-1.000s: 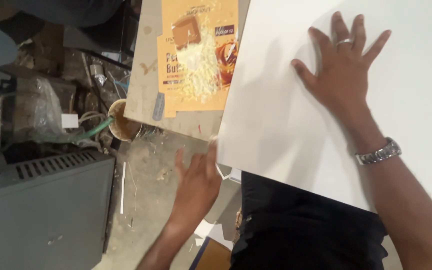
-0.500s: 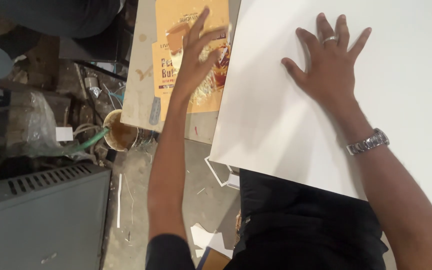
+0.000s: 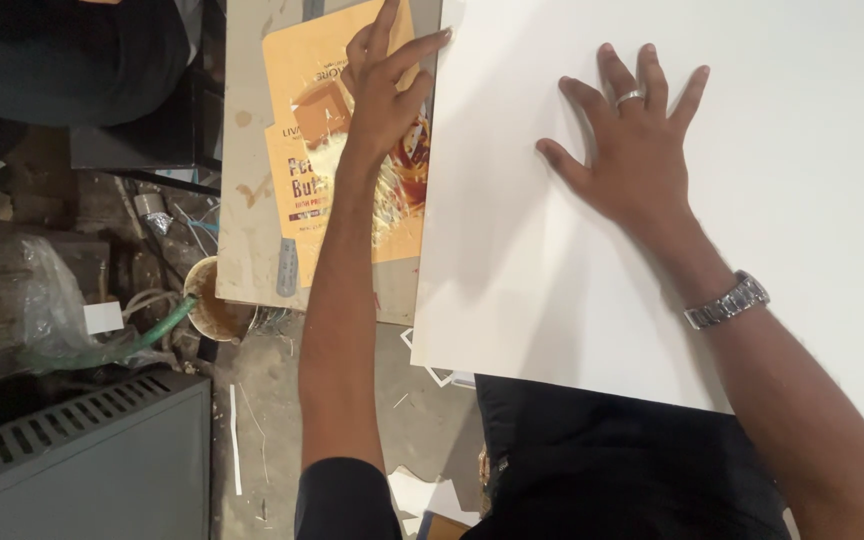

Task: The person applies adhesive to a paper sheet and presses it onto a cardboard packaging flat by hand.

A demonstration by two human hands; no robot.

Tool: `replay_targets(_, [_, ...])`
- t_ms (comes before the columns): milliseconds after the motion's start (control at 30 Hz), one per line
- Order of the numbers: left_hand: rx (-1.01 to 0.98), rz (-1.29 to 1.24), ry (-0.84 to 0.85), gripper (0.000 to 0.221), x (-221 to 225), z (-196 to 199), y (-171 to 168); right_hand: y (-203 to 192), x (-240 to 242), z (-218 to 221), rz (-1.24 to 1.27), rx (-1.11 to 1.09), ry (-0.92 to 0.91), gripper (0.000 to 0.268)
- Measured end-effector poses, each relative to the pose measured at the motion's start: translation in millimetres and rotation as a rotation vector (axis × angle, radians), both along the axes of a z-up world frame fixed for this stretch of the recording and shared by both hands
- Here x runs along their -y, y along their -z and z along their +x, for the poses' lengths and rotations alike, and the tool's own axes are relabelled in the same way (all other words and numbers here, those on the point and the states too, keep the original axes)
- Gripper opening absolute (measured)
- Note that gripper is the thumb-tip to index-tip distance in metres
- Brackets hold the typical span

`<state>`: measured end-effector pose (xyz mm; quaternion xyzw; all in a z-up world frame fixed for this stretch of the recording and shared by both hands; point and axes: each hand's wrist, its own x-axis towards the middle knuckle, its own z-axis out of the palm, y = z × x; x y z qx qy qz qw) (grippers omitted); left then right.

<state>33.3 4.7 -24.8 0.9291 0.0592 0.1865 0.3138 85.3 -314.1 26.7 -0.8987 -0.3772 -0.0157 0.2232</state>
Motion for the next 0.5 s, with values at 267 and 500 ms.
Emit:
replay_targets(267, [0.126,-0.03,0.051,0.051,3,-25,8,3,2,-1,0.011,0.03,-0.017,0.064])
replay_targets(500, [0.122,0.086,0.021,0.049,15,-48,-5,2,1,-1,0.013,0.037,-0.012,0.064])
